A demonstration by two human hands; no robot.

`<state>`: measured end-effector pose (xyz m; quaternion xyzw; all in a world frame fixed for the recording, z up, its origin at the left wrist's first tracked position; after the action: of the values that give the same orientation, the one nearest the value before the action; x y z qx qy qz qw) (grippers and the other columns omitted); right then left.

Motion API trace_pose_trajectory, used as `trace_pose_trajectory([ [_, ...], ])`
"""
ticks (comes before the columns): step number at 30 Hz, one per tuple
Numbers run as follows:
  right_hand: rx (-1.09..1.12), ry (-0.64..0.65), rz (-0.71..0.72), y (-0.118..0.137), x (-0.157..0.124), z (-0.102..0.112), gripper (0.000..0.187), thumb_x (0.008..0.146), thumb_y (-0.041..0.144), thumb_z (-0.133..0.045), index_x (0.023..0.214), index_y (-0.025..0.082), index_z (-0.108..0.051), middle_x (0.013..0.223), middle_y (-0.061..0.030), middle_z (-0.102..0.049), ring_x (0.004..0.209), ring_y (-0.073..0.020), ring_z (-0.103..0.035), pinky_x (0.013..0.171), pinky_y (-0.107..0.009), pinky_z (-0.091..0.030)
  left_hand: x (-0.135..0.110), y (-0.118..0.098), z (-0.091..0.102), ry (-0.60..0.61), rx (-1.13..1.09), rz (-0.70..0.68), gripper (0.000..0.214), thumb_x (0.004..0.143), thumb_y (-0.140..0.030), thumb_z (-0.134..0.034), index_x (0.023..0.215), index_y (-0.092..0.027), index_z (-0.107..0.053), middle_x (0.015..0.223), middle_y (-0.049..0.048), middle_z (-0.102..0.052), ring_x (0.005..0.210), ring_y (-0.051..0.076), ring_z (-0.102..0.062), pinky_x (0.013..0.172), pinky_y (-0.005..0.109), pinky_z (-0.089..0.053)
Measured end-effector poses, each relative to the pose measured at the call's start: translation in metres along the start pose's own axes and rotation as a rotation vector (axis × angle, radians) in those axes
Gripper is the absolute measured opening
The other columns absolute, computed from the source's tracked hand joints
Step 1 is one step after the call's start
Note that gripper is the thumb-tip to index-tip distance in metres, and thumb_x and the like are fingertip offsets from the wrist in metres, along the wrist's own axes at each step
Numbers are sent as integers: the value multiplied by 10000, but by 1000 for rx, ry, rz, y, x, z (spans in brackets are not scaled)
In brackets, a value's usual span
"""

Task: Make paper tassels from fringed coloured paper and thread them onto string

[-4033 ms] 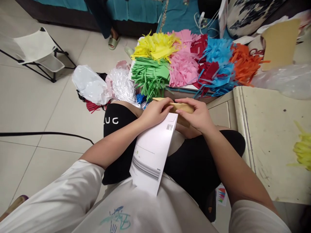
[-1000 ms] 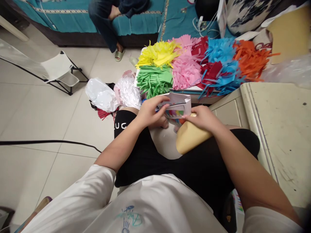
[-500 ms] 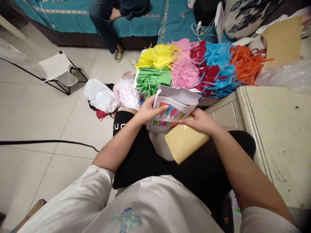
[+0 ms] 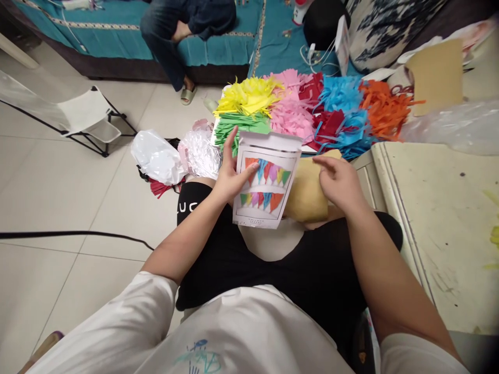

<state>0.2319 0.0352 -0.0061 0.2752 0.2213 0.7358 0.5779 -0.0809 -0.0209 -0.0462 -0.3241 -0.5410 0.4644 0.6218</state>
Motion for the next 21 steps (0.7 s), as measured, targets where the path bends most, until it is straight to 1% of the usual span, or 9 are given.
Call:
trace_pose_trajectory([
  [3,224,118,-11,11,-3,-7,530,1059,665,-602,1162,217,-866,1193,-128,-854,1161,-374,-774,1073,-500,-614,-8,-4,-11,48,-119,89,1087,954,-855,-766,1795,-377,-271,1368,157,-781,1172,321,-843,1000,502,-717],
  [6,342,133,-42,21,-7,-16,668,959,879,-678,1007,225,-807,1085,-107,-836,1119,-355,-763,1031,-457,-620,-15,-4,-21,104,-217,153,1158,950,-789,-826,1811,-394,-161,1236,117,-822,1063,314,-861,947,528,-731],
  [8,405,111,-81,23,-10,-20,697,873,921,-765,1008,237,-791,1081,-96,-831,1111,-344,-759,998,-439,-627,-17,-3,-24,117,-253,162,1143,942,-750,-858,1797,-399,-185,1262,109,-821,1094,313,-857,963,524,-730],
  [10,461,122,-105,24,-12,-21,724,826,937,-803,1021,240,-791,1079,-91,-833,1091,-342,-763,971,-438,-636,-17,-3,-23,104,-255,163,1017,928,-725,-880,1724,-374,-352,1371,119,-791,1184,302,-832,1006,485,-719],
  [12,480,146,-86,26,-15,-20,729,806,927,-833,1029,234,-804,1103,-95,-843,1101,-350,-771,999,-453,-638,-16,-4,-21,73,-247,184,819,933,-703,-878,1575,-331,-529,1443,117,-753,1245,281,-799,1040,431,-700],
  [13,481,165,-69,27,-16,-18,719,807,907,-850,1048,230,-816,1132,-97,-851,1123,-359,-776,1031,-465,-636,-16,-5,-20,66,-253,202,733,945,-688,-870,1505,-316,-579,1447,112,-745,1251,269,-788,1047,409,-693],
  [15,484,209,-22,31,-19,-13,688,821,843,-884,1126,227,-845,1219,-102,-862,1198,-379,-778,1107,-489,-620,-16,-7,-18,83,-290,235,621,966,-649,-857,1423,-305,-615,1409,96,-750,1218,248,-785,1034,383,-688],
  [17,486,257,24,34,-21,-7,645,840,768,-908,1194,231,-863,1297,-101,-861,1271,-393,-769,1160,-501,-599,-17,-9,-17,129,-342,264,583,953,-605,-882,1379,-305,-623,1358,77,-759,1155,230,-790,993,369,-691],
  [21,476,355,47,37,-22,-3,560,834,693,-935,1161,241,-889,1293,-94,-863,1245,-387,-784,1132,-479,-614,-17,-11,-15,200,-389,325,584,858,-524,-978,1306,-292,-686,1250,60,-790,1054,220,-794,935,360,-689],
])
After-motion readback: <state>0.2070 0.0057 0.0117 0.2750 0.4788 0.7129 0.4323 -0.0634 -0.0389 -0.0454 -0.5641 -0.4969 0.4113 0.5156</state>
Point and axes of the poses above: each hand's wrist, its own x-axis towards the middle knuckle, its own z-axis out of the back of the hand, y = z × x, the point moved 1 cm from there along x, towards the middle knuckle
